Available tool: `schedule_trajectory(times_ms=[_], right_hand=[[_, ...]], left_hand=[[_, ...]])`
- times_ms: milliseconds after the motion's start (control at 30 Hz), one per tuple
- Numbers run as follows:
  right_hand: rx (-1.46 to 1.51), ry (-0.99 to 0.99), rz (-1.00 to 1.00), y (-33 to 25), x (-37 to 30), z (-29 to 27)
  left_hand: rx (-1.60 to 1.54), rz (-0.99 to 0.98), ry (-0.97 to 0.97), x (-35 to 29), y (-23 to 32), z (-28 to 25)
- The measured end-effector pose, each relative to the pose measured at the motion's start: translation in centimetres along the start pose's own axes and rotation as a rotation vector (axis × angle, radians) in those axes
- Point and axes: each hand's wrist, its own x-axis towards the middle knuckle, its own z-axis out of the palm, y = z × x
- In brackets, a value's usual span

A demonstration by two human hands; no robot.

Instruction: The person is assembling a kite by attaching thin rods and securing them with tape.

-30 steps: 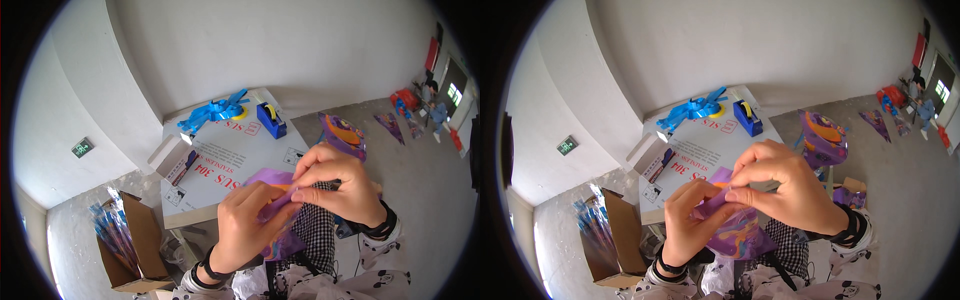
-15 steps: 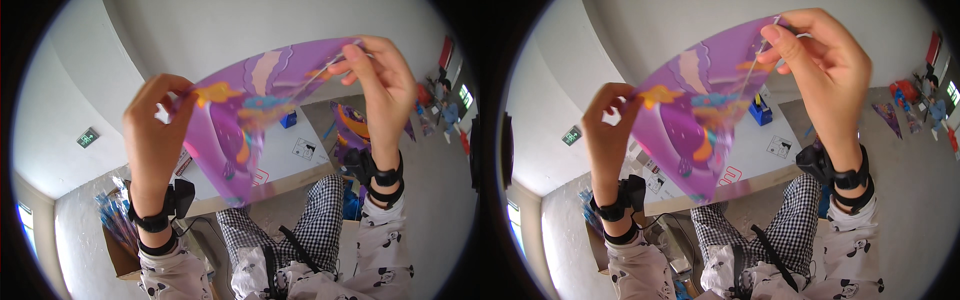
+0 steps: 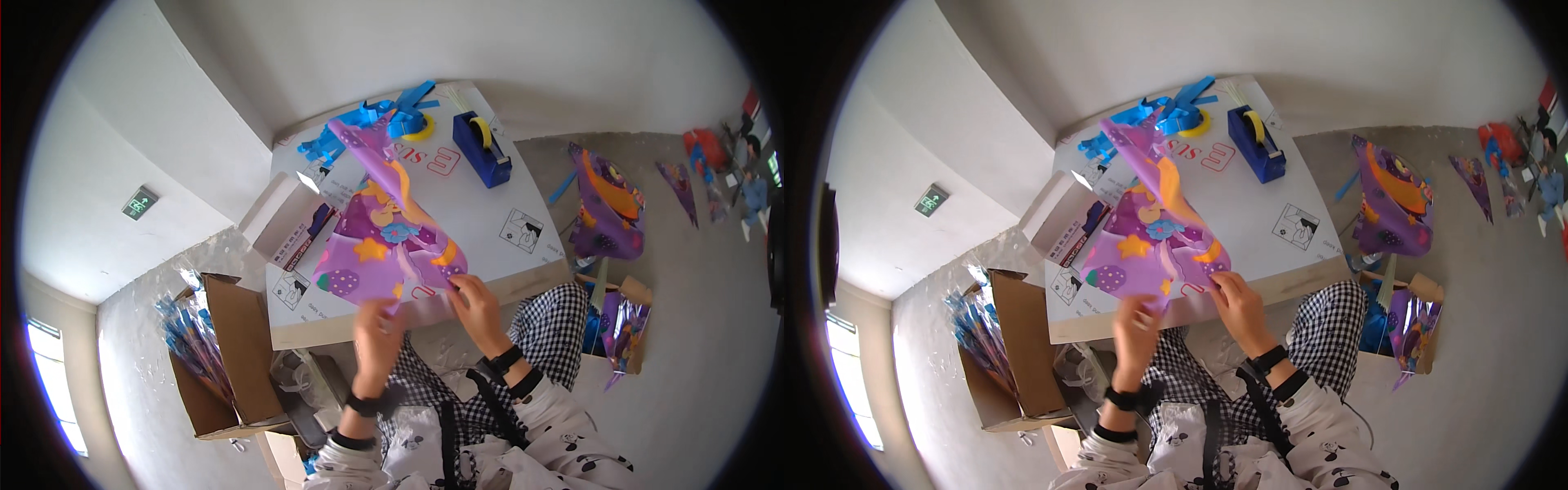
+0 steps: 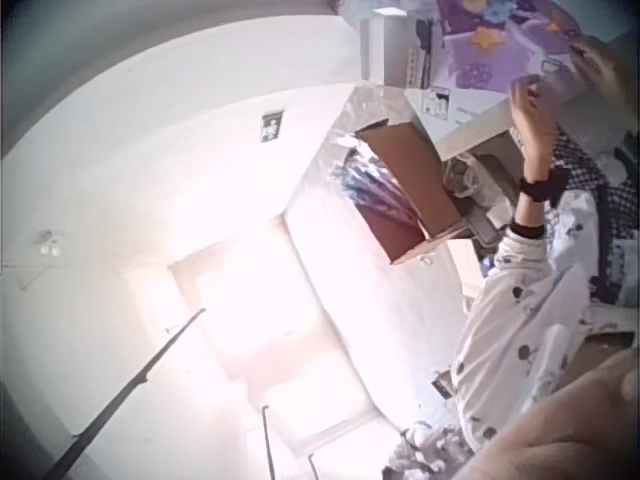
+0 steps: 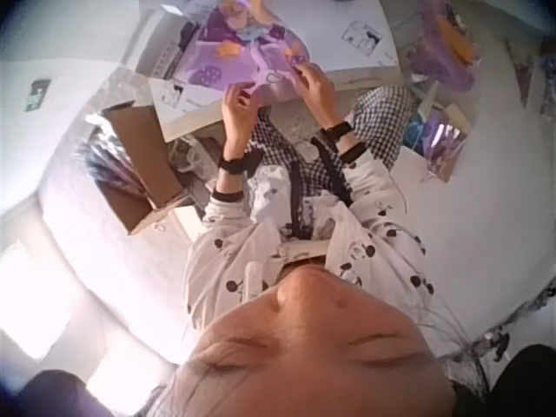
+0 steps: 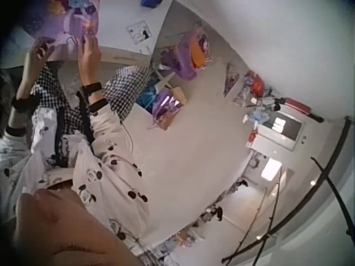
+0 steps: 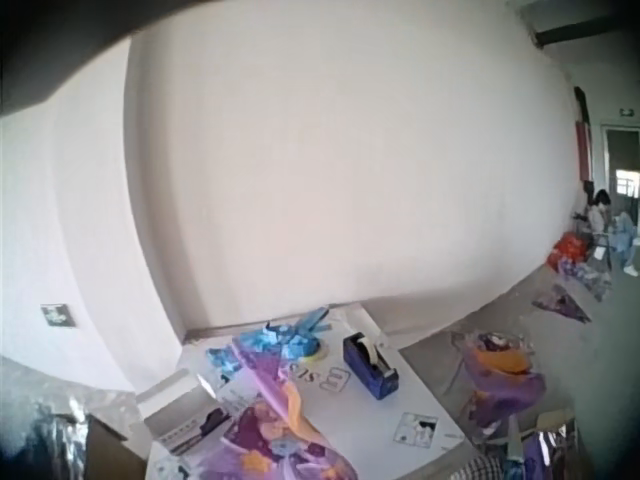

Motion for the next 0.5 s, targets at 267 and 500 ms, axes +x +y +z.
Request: schedule_trajectory(times_ms=[267, 500], right_hand=[[0.465, -0.332, 0.436, 1.1, -4.9, 2.1], [0.233, -0.010, 0.429, 12.4, 8.3, -0.3]], left_hand=[[-0.862, -0.711, -0.221, 1.4, -6.0, 10.2], [-0.976, -0.680, -0.013, 3.2, -8.6, 10.8]])
